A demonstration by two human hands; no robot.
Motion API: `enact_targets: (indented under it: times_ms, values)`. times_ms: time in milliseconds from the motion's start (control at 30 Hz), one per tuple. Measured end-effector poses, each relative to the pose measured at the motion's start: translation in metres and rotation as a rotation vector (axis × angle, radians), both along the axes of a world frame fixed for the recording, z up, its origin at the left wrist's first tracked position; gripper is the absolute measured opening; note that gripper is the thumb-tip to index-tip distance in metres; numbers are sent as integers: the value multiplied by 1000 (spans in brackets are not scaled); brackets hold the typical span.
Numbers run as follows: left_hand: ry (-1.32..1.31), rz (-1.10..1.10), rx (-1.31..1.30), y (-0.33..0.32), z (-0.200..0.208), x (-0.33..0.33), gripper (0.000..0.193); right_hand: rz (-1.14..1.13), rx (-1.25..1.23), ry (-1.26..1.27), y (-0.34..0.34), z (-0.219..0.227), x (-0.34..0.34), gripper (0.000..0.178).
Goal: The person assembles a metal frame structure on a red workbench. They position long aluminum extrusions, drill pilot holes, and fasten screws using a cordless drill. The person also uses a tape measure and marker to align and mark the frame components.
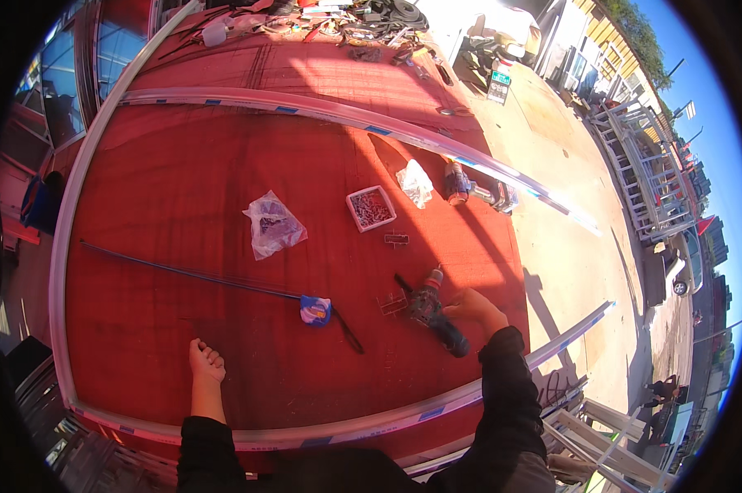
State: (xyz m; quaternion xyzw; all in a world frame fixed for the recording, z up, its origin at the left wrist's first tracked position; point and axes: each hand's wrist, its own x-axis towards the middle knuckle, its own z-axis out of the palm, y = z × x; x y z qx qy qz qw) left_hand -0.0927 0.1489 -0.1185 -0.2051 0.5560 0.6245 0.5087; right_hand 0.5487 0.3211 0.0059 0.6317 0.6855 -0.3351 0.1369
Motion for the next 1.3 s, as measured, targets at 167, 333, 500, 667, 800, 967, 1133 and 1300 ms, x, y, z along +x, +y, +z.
enact_targets:
  times_ms: [167,333,500,667,800,967,1133,1300]
  values:
    - [12,67,-103,8,10,7,28,-148,644,-93,145,-19,86,56]
    - [9,29,6,4,10,10,27,-7,769,-217,292,-71,158,81]
    - [-3,63,-82,0,13,10,31,95,1038,-77,346,-162,206,63]
    - [24,66,-51,3,13,13,26,-32,916,-74,335,-161,157,63]
    - [16,48,-45,4,16,14,26,-26,922,21,298,-125,82,64]
    - [15,21,-1,5,17,16,25,5,957,195,219,-63,-24,64]
    - [14,-20,29,6,8,13,23,82,987,382,120,4,-132,64]
    - [5,-20,61,7,5,16,26,170,998,517,4,60,-243,65]
